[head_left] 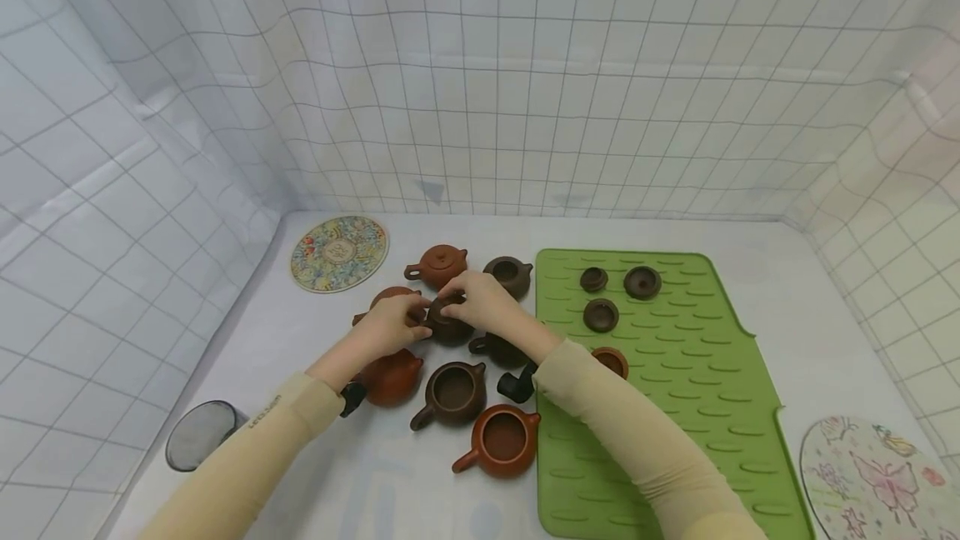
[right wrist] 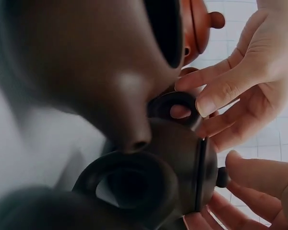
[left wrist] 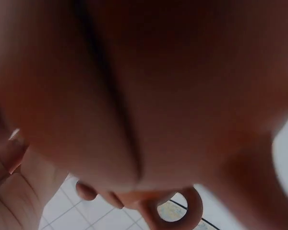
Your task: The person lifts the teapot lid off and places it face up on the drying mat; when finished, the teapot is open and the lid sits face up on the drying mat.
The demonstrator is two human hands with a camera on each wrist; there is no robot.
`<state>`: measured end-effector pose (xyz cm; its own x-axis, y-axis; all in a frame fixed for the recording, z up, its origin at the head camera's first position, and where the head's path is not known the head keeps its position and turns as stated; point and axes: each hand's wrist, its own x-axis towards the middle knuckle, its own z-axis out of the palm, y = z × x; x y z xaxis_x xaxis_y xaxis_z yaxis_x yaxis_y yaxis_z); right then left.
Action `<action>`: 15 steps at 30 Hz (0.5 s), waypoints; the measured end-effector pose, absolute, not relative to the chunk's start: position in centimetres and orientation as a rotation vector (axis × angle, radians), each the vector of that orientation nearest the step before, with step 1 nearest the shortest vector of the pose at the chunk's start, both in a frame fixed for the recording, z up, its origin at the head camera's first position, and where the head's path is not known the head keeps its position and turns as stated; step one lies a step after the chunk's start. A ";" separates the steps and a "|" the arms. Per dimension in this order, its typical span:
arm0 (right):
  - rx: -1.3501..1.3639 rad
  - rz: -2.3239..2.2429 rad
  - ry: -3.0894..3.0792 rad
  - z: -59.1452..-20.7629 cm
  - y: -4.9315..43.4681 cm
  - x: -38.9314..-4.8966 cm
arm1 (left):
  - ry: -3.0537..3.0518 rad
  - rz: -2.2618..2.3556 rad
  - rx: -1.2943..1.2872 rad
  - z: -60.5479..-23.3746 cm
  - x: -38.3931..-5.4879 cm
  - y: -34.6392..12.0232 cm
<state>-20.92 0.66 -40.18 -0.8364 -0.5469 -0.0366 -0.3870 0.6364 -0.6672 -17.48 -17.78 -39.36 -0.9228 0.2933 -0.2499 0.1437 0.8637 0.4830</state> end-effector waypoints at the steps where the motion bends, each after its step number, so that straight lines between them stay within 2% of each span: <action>1: -0.758 -0.979 2.639 -40.2 0.6 -20.9 | 2.722 0.673 0.323 -39.4 -17.5 -17.7; 15: -0.675 -0.974 2.696 -40.4 0.5 -20.4 | 2.831 0.646 0.275 -40.5 -17.9 -17.3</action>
<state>-20.43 0.52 -40.37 -0.8768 -0.4800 -0.0285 -0.3509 0.6793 -0.6446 -17.93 -17.35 -40.54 -0.9572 0.2301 -0.1753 0.1312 0.8854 0.4458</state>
